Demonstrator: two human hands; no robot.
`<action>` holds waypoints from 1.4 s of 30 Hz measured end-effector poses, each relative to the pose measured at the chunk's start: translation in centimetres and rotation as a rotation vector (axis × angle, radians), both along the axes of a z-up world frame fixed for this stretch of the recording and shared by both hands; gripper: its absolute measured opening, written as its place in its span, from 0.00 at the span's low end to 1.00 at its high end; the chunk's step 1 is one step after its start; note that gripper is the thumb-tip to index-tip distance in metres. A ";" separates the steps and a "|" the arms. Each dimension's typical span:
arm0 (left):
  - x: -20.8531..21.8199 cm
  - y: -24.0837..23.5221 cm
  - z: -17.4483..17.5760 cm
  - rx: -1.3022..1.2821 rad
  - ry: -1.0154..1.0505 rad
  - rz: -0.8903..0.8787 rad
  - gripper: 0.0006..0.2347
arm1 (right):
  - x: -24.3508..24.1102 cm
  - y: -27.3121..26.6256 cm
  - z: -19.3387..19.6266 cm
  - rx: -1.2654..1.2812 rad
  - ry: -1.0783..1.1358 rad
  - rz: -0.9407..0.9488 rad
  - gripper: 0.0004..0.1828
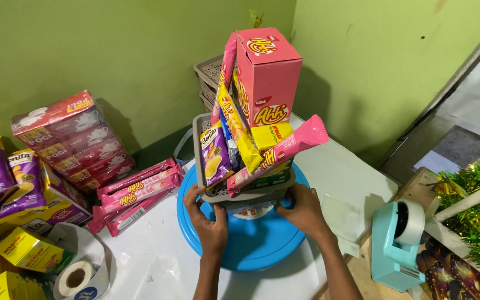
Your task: Assembling and decorating a snack-filled gift basket by arranging packages and securing them with tape on a rotating base.
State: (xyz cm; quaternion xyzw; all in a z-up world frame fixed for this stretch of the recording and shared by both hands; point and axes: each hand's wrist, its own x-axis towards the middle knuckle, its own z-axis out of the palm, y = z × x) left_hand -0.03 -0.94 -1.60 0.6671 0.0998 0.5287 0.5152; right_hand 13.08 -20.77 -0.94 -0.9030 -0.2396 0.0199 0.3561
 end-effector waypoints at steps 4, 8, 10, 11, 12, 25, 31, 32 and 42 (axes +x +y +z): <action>0.2 0.0 -0.4 0.009 0.010 0.018 0.21 | 0.4 -0.1 -0.4 -0.001 -0.010 0.014 0.16; 0.3 0.1 -0.7 -0.020 0.032 0.023 0.21 | 0.8 -0.2 -1.2 -0.024 -0.008 0.004 0.16; 0.3 0.2 -0.9 -0.028 0.034 0.028 0.21 | 0.8 -0.1 -1.0 -0.036 0.000 0.002 0.16; 0.4 0.2 -0.9 -0.021 0.033 0.028 0.21 | 0.8 -0.1 -0.8 -0.035 0.017 0.001 0.16; 0.4 0.1 -0.9 -0.013 0.033 0.023 0.21 | 0.6 -0.2 -0.6 -0.033 0.034 -0.004 0.16; 0.3 0.0 -0.3 -0.015 0.006 0.012 0.21 | 0.4 0.2 0.0 -0.046 0.049 0.018 0.18; 0.7 0.3 -0.6 0.001 0.019 0.007 0.20 | 0.0 0.6 0.7 -0.066 -0.035 -0.005 0.22; 0.6 0.2 -0.6 0.006 0.014 0.012 0.20 | -0.2 0.5 0.9 -0.046 -0.029 -0.001 0.20; 0.6 0.3 0.4 0.067 0.064 0.018 0.20 | -2.5 1.4 3.6 0.030 -0.325 0.025 0.25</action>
